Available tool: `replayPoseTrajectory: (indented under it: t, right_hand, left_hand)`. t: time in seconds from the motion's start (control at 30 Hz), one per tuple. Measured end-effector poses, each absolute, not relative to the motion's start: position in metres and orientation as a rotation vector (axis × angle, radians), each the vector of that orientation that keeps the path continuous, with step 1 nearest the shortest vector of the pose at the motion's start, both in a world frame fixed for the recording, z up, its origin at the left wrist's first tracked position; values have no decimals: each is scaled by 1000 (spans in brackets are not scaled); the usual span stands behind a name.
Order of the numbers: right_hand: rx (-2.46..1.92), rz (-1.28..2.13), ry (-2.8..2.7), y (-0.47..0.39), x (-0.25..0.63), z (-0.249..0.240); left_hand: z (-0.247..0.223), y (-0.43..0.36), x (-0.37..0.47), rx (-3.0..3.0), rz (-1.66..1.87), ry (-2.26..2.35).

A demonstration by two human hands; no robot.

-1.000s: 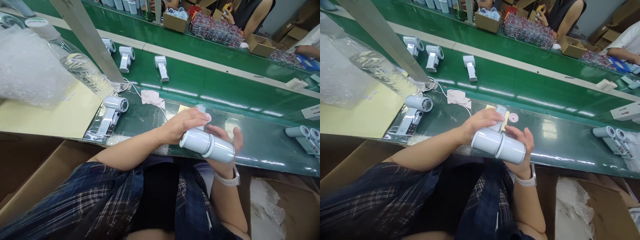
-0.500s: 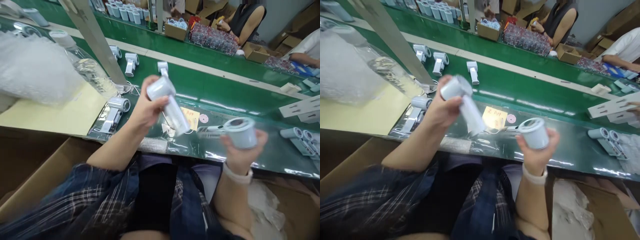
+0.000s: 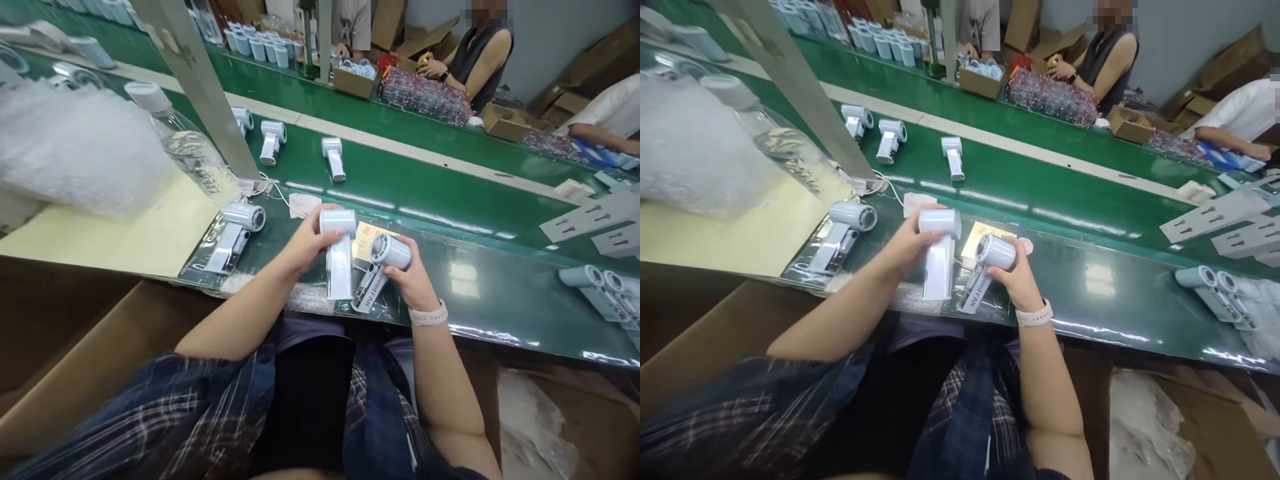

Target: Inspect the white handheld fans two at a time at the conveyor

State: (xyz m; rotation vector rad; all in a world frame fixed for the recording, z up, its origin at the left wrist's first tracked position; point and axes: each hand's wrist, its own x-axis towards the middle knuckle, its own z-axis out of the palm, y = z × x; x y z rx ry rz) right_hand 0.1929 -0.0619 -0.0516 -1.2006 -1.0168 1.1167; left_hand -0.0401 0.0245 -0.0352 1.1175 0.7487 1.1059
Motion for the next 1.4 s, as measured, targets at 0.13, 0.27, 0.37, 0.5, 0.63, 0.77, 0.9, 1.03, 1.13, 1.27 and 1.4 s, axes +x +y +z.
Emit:
replayPoseTrajectory:
  t: [0.13, 0.27, 0.37, 0.5, 0.63, 0.77, 0.9, 1.03, 1.13, 1.27, 1.4]
  right_hand:
    - [-1012, 1457, -773, -34, 165, -64]
    - [-855, 1494, -646, -28, 143, -51]
    - [-851, 1380, -622, -28, 131, -39]
    - [-855, 1346, -657, -21, 126, -29]
    - [-917, 1333, -701, -5, 121, -34]
    - [-1204, 1143, -757, 14, 110, -59]
    - [-1479, 970, -870, 22, 124, -71]
    - [-1644, 689, -1005, 3, 162, -56]
    - [-1791, 326, -1272, -36, 167, -44]
    - [-1582, 437, -1565, -89, 132, -39]
    - [-1666, 512, -1577, -100, 110, -35]
  left_hand:
    - [-53, 26, -32, 924, 1036, 747]
    - [-51, 24, -34, 875, 868, 573]
    - [-51, 23, -38, 822, 800, 466]
    - [-53, 28, -42, 670, 834, 425]
    - [-46, 34, -43, 502, 1042, 415]
    - [-39, 40, -46, 357, 1244, 452]
    - [-42, 46, -47, 288, 1252, 480]
    - [-53, 47, -40, 297, 1276, 619]
    - [-58, 41, -33, 487, 1384, 724]
    - [-60, 21, -23, 1032, 1491, 747]
    - [-66, -3, -9, 1362, 1466, 583]
